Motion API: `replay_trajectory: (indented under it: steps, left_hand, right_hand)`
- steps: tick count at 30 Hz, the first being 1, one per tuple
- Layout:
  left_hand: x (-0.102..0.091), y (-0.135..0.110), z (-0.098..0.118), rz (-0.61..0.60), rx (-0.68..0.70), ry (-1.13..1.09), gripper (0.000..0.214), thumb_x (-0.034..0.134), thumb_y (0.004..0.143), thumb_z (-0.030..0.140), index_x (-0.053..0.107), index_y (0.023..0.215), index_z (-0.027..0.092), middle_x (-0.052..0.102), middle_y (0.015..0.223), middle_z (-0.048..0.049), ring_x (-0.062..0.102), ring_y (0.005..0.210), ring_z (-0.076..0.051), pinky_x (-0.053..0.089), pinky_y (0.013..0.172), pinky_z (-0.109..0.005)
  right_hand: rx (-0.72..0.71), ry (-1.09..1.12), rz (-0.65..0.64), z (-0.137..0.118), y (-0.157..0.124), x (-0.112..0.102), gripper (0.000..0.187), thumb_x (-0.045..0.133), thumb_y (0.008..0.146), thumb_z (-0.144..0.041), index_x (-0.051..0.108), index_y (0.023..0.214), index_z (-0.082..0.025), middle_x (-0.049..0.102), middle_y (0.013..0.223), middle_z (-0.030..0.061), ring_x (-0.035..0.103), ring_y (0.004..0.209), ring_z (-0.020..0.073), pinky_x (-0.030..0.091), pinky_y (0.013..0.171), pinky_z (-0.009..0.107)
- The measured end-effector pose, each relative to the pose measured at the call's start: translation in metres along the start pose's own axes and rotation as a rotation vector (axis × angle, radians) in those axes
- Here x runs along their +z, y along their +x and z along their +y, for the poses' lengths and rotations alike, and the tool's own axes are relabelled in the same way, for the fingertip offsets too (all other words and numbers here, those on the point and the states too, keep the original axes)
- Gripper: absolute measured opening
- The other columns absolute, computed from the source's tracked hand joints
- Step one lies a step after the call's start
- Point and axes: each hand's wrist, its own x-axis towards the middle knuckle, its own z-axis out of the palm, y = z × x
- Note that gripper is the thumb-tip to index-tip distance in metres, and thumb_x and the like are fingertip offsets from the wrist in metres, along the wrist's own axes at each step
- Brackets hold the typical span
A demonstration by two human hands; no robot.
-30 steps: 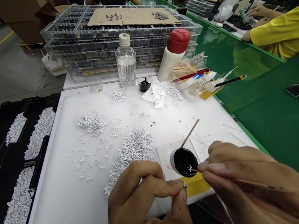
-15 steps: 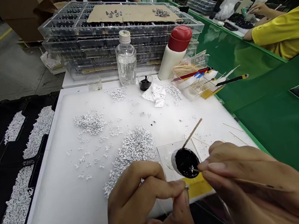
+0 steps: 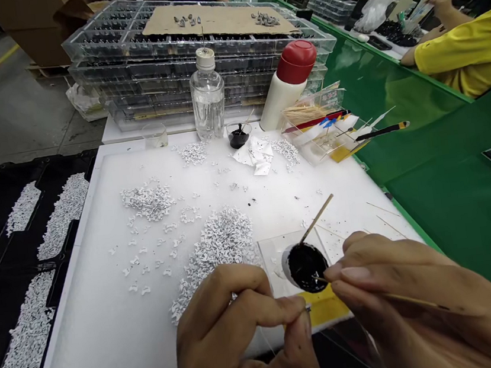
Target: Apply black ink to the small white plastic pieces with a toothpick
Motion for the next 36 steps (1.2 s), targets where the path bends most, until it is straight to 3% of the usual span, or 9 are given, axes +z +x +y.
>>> replay_trajectory:
  steps: [9, 14, 17, 20, 24, 27, 32, 36]
  left_hand:
    - [0.001, 0.002, 0.000, -0.004, 0.003, 0.008, 0.022, 0.074, 0.092, -0.002, 0.073, 0.094, 0.020, 0.070, 0.092, 0.0051, 0.073, 0.070, -0.005, 0.063, 0.064, -0.018]
    - [0.001, 0.002, 0.001, 0.016, 0.007, 0.022, 0.021, 0.073, 0.092, -0.001, 0.072, 0.093, 0.020, 0.071, 0.091, 0.0055, 0.073, 0.069, -0.004, 0.063, 0.065, -0.016]
    - [0.001, 0.003, 0.002, 0.012, 0.010, 0.019, 0.022, 0.073, 0.091, -0.001, 0.073, 0.092, 0.020, 0.071, 0.090, 0.0060, 0.073, 0.068, -0.004, 0.063, 0.065, -0.016]
    - [0.000, 0.002, 0.001, 0.010, -0.006, 0.028, 0.022, 0.074, 0.092, -0.002, 0.072, 0.091, 0.021, 0.070, 0.090, 0.0065, 0.072, 0.069, -0.004, 0.063, 0.066, -0.016]
    - [-0.001, 0.002, 0.000, -0.011, 0.000, 0.033, 0.022, 0.076, 0.091, -0.001, 0.073, 0.094, 0.021, 0.070, 0.092, 0.0062, 0.074, 0.069, -0.004, 0.064, 0.066, -0.016]
    - [-0.002, 0.004, 0.001, -0.009, 0.011, 0.044, 0.021, 0.076, 0.091, 0.000, 0.073, 0.093, 0.021, 0.071, 0.090, 0.0054, 0.074, 0.066, -0.006, 0.065, 0.061, -0.019]
    - [0.000, 0.007, -0.001, -0.015, 0.015, 0.045, 0.023, 0.077, 0.088, -0.001, 0.074, 0.091, 0.021, 0.073, 0.086, 0.0051, 0.075, 0.063, -0.008, 0.065, 0.058, -0.020]
    - [0.001, 0.005, -0.001, -0.008, 0.014, 0.037, 0.020, 0.078, 0.090, 0.000, 0.076, 0.092, 0.020, 0.072, 0.088, 0.0048, 0.075, 0.066, -0.006, 0.064, 0.061, -0.018]
  right_hand:
    - [-0.009, -0.014, -0.006, -0.002, 0.006, 0.003, 0.033, 0.080, 0.105, 0.002, 0.079, 0.132, -0.018, 0.078, 0.110, -0.0011, 0.075, 0.094, 0.0078, 0.063, 0.071, 0.021]
    - [-0.014, -0.032, -0.018, 0.002, 0.003, 0.002, 0.034, 0.080, 0.103, 0.003, 0.081, 0.131, -0.017, 0.077, 0.107, 0.0007, 0.076, 0.093, 0.0101, 0.063, 0.071, 0.024]
    - [0.000, -0.028, 0.004, 0.004, 0.001, 0.001, 0.035, 0.082, 0.103, 0.000, 0.083, 0.131, -0.019, 0.080, 0.104, 0.0027, 0.076, 0.085, 0.0141, 0.060, 0.062, 0.028]
    - [0.015, -0.019, 0.060, 0.004, -0.002, 0.002, 0.031, 0.091, 0.101, -0.013, 0.086, 0.128, -0.028, 0.085, 0.101, 0.0041, 0.076, 0.077, 0.0196, 0.060, 0.057, 0.033]
    - [0.048, 0.025, 0.107, 0.003, -0.007, 0.003, 0.036, 0.106, 0.091, -0.040, 0.087, 0.121, -0.033, 0.087, 0.104, 0.0063, 0.082, 0.090, 0.0288, 0.070, 0.069, 0.043]
    - [0.050, 0.053, 0.107, 0.001, -0.010, 0.004, 0.040, 0.109, 0.087, -0.047, 0.087, 0.118, -0.033, 0.087, 0.106, 0.0076, 0.083, 0.095, 0.0316, 0.072, 0.072, 0.046]
    - [0.038, 0.065, 0.085, 0.000, -0.008, 0.006, 0.042, 0.109, 0.087, -0.043, 0.087, 0.121, -0.034, 0.088, 0.106, 0.0074, 0.082, 0.092, 0.0314, 0.071, 0.069, 0.046]
    - [-0.011, 0.037, 0.022, -0.001, 0.000, 0.003, 0.030, 0.099, 0.099, -0.028, 0.086, 0.126, -0.030, 0.086, 0.101, 0.0057, 0.077, 0.077, 0.0242, 0.066, 0.061, 0.040]
